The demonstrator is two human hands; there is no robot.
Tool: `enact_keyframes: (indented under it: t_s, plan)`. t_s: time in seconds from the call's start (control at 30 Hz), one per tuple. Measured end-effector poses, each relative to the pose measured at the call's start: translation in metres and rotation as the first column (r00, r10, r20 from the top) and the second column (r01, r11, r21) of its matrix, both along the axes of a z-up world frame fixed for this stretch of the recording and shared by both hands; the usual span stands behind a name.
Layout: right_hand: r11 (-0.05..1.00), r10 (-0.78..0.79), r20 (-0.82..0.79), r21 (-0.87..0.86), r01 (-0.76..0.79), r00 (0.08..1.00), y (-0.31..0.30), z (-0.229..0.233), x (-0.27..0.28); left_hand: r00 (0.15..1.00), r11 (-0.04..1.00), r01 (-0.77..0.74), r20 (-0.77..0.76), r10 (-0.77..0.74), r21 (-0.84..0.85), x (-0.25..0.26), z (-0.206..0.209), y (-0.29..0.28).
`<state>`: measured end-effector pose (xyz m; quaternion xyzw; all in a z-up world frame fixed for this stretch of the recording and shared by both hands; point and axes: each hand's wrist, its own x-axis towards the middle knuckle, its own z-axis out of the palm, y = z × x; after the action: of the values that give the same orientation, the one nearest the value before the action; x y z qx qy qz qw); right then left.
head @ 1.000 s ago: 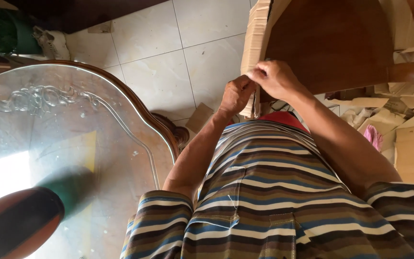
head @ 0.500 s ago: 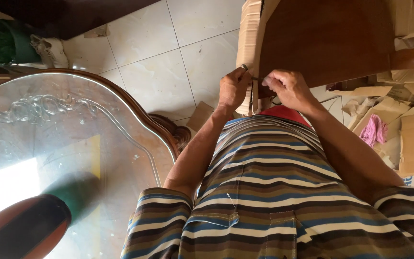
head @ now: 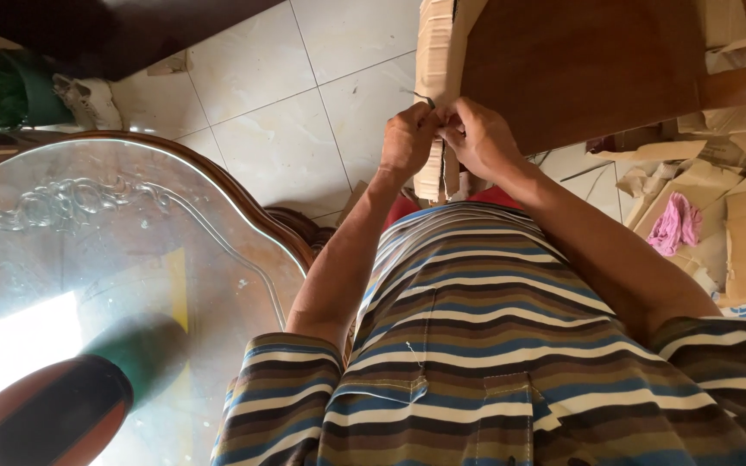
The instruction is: The person sits on the floor and assembles a cardboard structure by folding and securing pieces together. They use thin strips of material to tie the cardboard sections, picking up the strips from a pile on the floor and wrapping them around the joints.
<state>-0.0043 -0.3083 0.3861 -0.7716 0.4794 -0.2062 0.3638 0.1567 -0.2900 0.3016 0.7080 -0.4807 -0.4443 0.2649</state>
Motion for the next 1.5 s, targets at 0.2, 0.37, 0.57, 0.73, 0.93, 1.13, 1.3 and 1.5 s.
enact_keyframes:
  t_s: [0.2,0.37,0.57,0.73,0.93,1.13,1.3,1.5]
  plan:
    - [0.998,-0.011,-0.038,0.058,0.013,0.999,-0.007,-0.003,-0.004,0.998,0.999,-0.039,-0.043,0.039,-0.017,0.004,-0.003,-0.003]
    - [0.986,0.013,0.017,0.167,-0.015,1.000,-0.009,-0.020,-0.016,0.990,0.997,-0.072,-0.123,0.068,-0.035,0.003,-0.011,-0.003]
    - [0.976,0.009,0.088,0.217,-0.028,0.996,-0.012,-0.029,-0.018,0.967,0.991,-0.133,-0.226,0.122,-0.034,0.003,0.008,-0.002]
    - [0.981,0.003,0.101,0.193,-0.022,0.995,-0.014,-0.057,-0.022,0.945,0.986,-0.160,-0.298,0.137,-0.056,0.002,0.026,-0.003]
    - [0.955,0.005,0.206,0.290,-0.066,0.979,-0.013,-0.027,-0.021,0.930,0.980,-0.187,-0.334,0.153,-0.072,0.002,0.024,-0.003]
    - [0.928,0.212,0.061,0.299,-0.221,0.975,-0.029,-0.006,-0.023,0.929,0.986,-0.156,-0.347,0.126,-0.059,0.000,0.063,-0.007]
    - [0.897,0.144,0.069,0.412,-0.160,0.987,-0.041,-0.014,-0.032,0.953,0.990,-0.103,-0.295,0.072,-0.092,0.005,0.070,-0.008]
    - [0.962,0.026,0.167,0.263,-0.071,0.986,-0.041,-0.038,-0.055,0.946,0.987,-0.145,-0.302,0.119,-0.066,0.007,0.059,-0.007]
